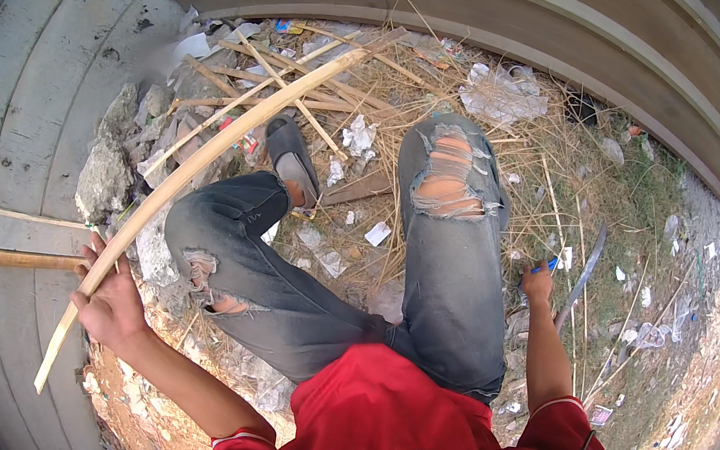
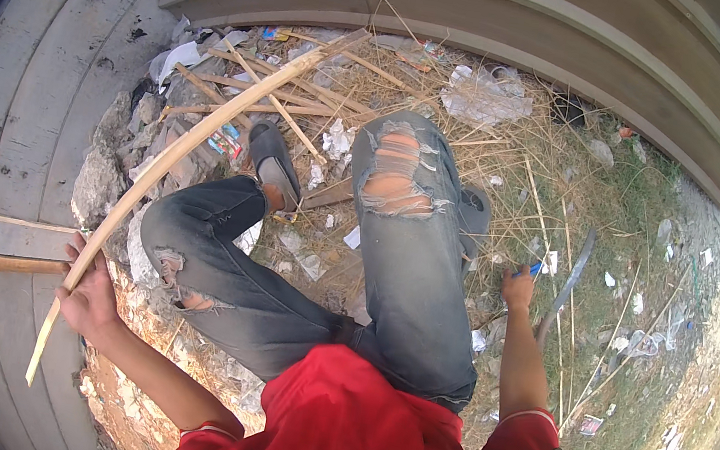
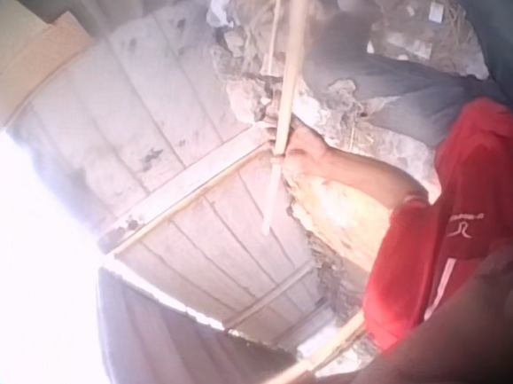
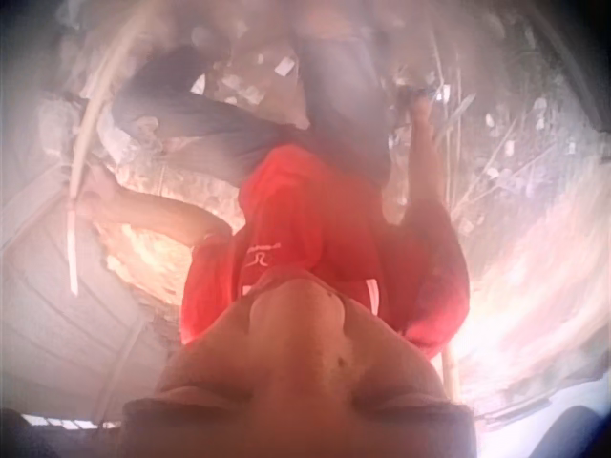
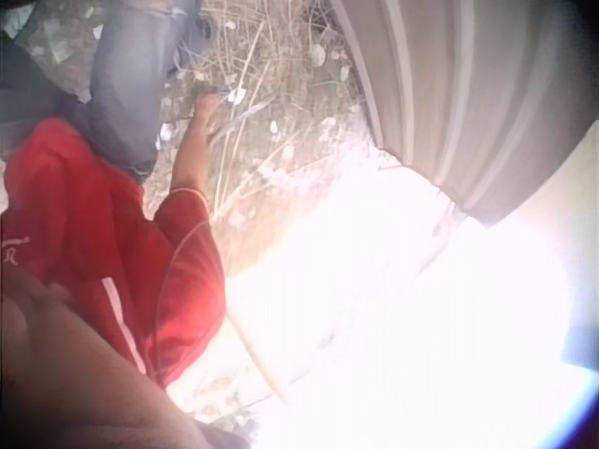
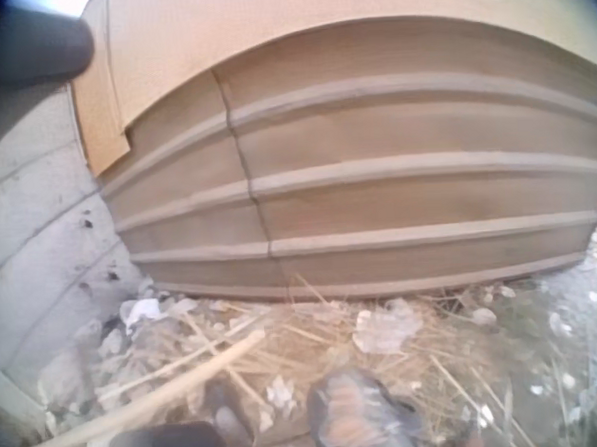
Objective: The person sits on a small stool and uses a blue utility knife to strip and cut thin bamboo strips. They then switch to a large machete to split and shape thicker bamboo pieces, holding the material against their legs while working.
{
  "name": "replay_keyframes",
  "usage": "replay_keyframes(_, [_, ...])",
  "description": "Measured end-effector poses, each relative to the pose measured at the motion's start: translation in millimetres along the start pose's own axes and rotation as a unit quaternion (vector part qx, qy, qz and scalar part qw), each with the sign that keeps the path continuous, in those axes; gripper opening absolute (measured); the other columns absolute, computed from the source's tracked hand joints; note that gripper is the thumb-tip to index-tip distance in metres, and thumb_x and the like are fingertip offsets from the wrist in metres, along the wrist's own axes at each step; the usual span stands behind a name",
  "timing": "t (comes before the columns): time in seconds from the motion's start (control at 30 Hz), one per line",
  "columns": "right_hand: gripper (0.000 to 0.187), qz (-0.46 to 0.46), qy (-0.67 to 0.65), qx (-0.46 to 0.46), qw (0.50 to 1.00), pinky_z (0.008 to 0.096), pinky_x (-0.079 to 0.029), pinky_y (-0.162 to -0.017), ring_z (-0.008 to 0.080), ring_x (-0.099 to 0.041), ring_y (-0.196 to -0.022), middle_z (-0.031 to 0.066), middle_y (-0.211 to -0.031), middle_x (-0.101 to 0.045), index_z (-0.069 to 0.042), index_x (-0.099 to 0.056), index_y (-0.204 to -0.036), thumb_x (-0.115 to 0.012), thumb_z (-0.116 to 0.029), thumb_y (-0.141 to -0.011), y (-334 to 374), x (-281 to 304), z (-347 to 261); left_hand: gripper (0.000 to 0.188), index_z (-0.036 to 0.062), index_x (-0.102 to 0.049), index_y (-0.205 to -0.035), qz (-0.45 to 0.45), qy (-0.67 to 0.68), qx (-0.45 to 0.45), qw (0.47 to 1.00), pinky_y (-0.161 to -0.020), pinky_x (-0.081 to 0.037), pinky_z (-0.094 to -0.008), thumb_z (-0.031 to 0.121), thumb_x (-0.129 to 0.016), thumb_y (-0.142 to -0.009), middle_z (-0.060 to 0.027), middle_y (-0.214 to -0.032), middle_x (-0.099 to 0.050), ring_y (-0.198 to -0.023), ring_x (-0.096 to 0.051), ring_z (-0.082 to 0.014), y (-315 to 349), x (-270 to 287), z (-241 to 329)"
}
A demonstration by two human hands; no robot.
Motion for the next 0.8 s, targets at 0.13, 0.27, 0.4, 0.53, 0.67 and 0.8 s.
replay_keyframes(0.13, [0.067, -0.029, 0.065, -0.063, 0.995, 0.0479, -0.052, -0.099, 0.044, -0.065, -0.114, 0.0344, -0.118, -0.065, -0.002, -0.043, -0.147, -0.066, -0.031, -0.091, -13.2, -37.7, -1.7, 0.054, 0.0006, -0.029, -0.146, 0.0, -0.005, 0.054, 0.999, -0.119, -0.028, -0.0716, 0.042, -0.032, -0.111, -0.0257, -0.147, -0.041, -0.148, -0.03, -0.0492, 61.5, 15.1, -41.8])
replay_keyframes(0.27, [0.08, -0.033, 0.015, -0.106, 0.994, 0.0524, -0.05, -0.101, 0.0504, -0.059, -0.119, 0.0356, -0.132, -0.056, -0.005, -0.027, -0.156, -0.069, -0.019, -0.089, 10.2, -25.4, -6.0, 0.05, 0.002, -0.028, -0.146, -0.014, 0.036, 0.088, 0.995, -0.116, -0.037, -0.0684, 0.035, -0.041, -0.111, -0.0227, -0.145, -0.045, -0.145, -0.037, -0.0451, 83.8, 46.2, -62.5])
replay_keyframes(0.4, [0.079, 0.096, -0.13, -0.127, 0.979, 0.0495, -0.051, -0.097, 0.0514, -0.061, -0.113, 0.0359, -0.122, -0.058, -0.004, -0.024, -0.146, -0.07, -0.007, -0.081, 38.7, 4.0, -3.5, 0.041, 0.0001, -0.042, -0.13, -0.022, 0.1, 0.128, 0.987, -0.115, -0.043, -0.0626, 0.036, -0.04, -0.111, -0.0208, -0.136, -0.054, -0.141, -0.045, -0.0408, 92.3, 77.9, -81.3])
replay_keyframes(0.53, [0.071, 0.134, -0.47, -0.162, 0.857, 0.0395, -0.058, -0.064, 0.0302, -0.067, -0.09, 0.0254, -0.108, -0.058, -0.007, -0.019, -0.133, -0.066, 0.006, -0.082, 76.9, 3.3, -9.8, 0.041, -0.0005, -0.049, -0.12, -0.016, 0.113, 0.158, 0.981, -0.117, -0.041, -0.0603, 0.038, -0.039, -0.111, -0.021, -0.131, -0.058, -0.14, -0.047, -0.0393, 105.6, 77.4, -95.6])
replay_keyframes(0.67, [0.071, 0.091, -0.569, -0.127, 0.807, 0.0331, -0.056, -0.06, 0.0198, -0.064, -0.076, 0.0151, -0.098, -0.06, -0.008, -0.022, -0.138, -0.065, 0.011, -0.085, 92.6, 62.1, -92.0, 0.043, 0.0003, -0.05, -0.119, -0.009, 0.146, 0.191, 0.971, -0.12, -0.036, -0.0614, 0.041, -0.038, -0.111, -0.0222, -0.132, -0.059, -0.141, -0.046, -0.0401, 120.1, 50.0, -113.4])
replay_keyframes(0.8, [0.034, -0.062, -0.699, 0.003, 0.712, 0.0298, -0.049, -0.061, 0.013, -0.055, -0.066, 0.0049, -0.091, -0.06, -0.007, -0.049, -0.124, -0.061, -0.002, -0.093, 56.2, 125.8, -211.0, 0.047, 0.001, -0.051, -0.117, -0.073, 0.161, 0.203, 0.963, -0.121, -0.032, -0.0621, 0.046, -0.039, -0.11, -0.0222, -0.133, -0.059, -0.143, -0.043, -0.0407, 133.8, 11.1, -134.6])
Point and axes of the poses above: each hand's wrist, its own y-axis away from the middle knuckle, its own x-axis out of the back of the hand, z = x × y, the point moved 10 cm from there along -y, towards the middle knuckle
